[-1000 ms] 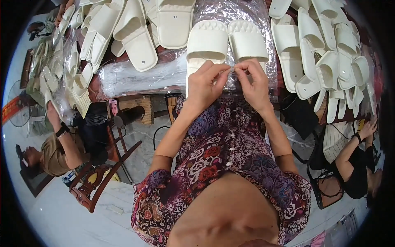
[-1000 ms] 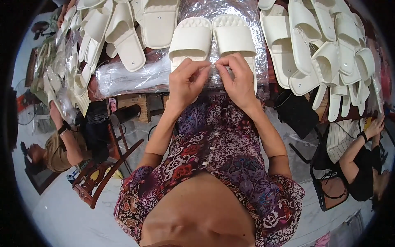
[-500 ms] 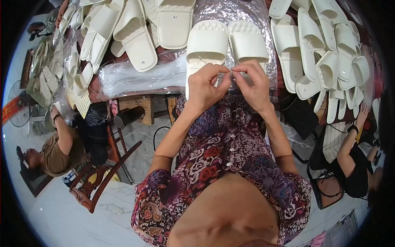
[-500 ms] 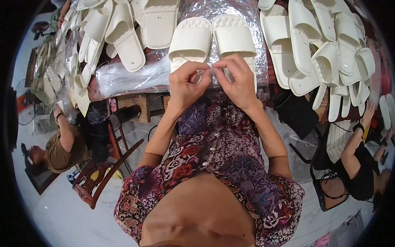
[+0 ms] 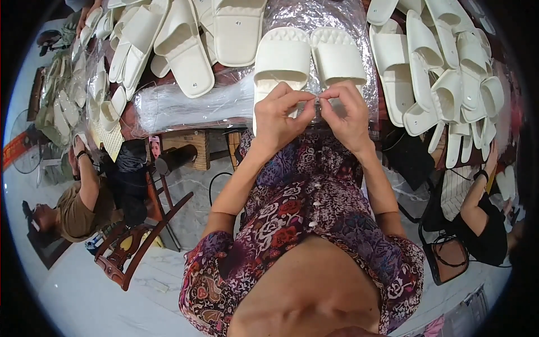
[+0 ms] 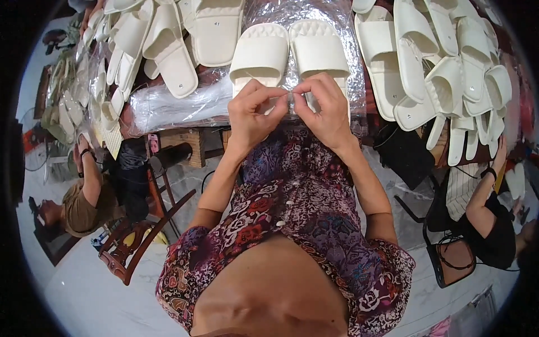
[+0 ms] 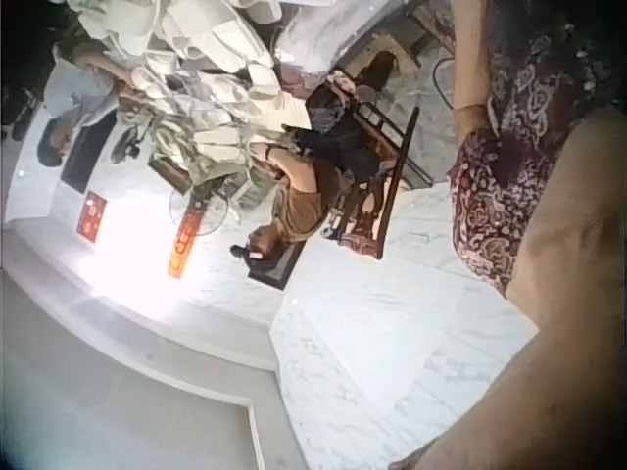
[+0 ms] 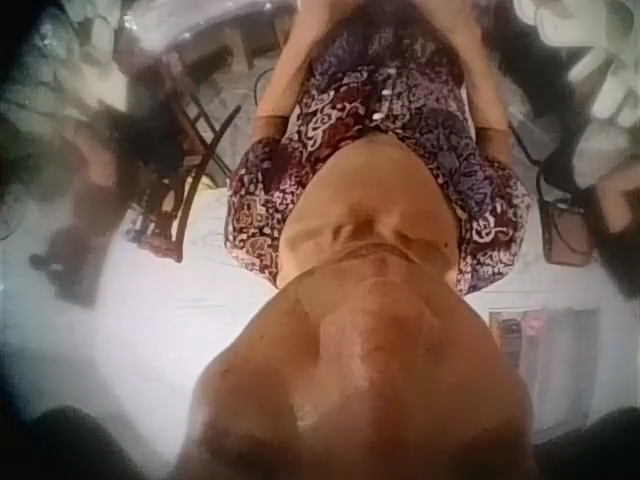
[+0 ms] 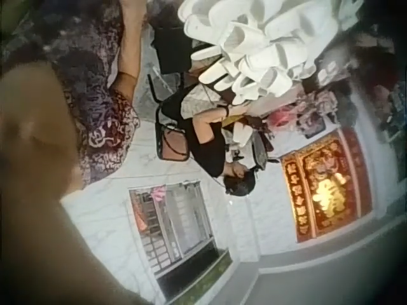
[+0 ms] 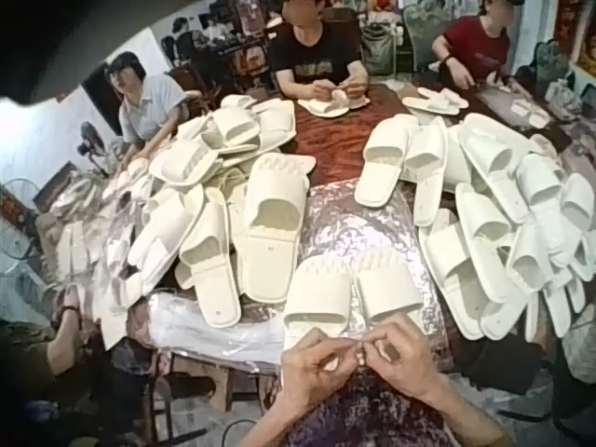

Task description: The person assembles and inspects white room slippers by hand at a large workshop table.

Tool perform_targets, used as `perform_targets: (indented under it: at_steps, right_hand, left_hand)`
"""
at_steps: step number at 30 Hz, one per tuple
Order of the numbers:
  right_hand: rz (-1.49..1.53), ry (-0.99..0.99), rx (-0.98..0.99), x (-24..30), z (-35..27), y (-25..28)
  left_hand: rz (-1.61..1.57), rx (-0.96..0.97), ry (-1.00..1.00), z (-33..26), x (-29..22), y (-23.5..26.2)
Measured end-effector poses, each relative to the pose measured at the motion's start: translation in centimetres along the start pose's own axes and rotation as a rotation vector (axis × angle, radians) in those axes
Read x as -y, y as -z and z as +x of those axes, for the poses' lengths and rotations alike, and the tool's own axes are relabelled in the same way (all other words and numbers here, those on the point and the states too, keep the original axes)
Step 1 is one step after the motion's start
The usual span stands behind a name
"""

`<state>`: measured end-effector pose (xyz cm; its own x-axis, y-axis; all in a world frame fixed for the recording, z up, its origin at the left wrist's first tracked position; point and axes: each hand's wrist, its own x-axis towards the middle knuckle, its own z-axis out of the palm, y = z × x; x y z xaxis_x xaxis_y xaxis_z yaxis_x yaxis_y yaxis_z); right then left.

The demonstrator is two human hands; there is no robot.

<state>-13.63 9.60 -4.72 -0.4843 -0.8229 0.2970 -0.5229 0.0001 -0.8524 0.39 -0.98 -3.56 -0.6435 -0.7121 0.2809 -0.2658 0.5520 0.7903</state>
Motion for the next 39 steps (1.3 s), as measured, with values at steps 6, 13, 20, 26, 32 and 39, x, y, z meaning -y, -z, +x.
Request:
perform_targets:
  at_steps: [6,13,20,26,32,39]
  right_hand:
    - [-0.04,0.044,-0.019,0.0,0.0,-0.2]
    - [-0.035,0.033,-0.1,0.4,-0.1,-0.8]
    - [0.02,-0.042,-0.063,0.6,-0.1,-0.7]
    - [0.037,-0.021,-0.054,0.7,0.2,-0.6]
    - [0.106,-0.08,-0.027,0.6,0.2,-0.5]
    - [0.134,-0.131,-0.013,0.8,0.2,-0.3]
  left_hand:
    - [-0.193,0.072,0.029,-0.1,0.3,-0.7]
    - [-0.286,0.16,0.156,-0.1,-0.3,-0.6]
    - [-0.26,0.144,0.18,0.0,-0.6,-0.6]
    - [-0.345,0.207,0.274,0.2,-0.8,-0.2]
    - [-0.463,0.185,0.257,-0.1,-0.4,-0.9]
    - [-0.337,0.206,0.278,0.6,-1.0,-0.2]
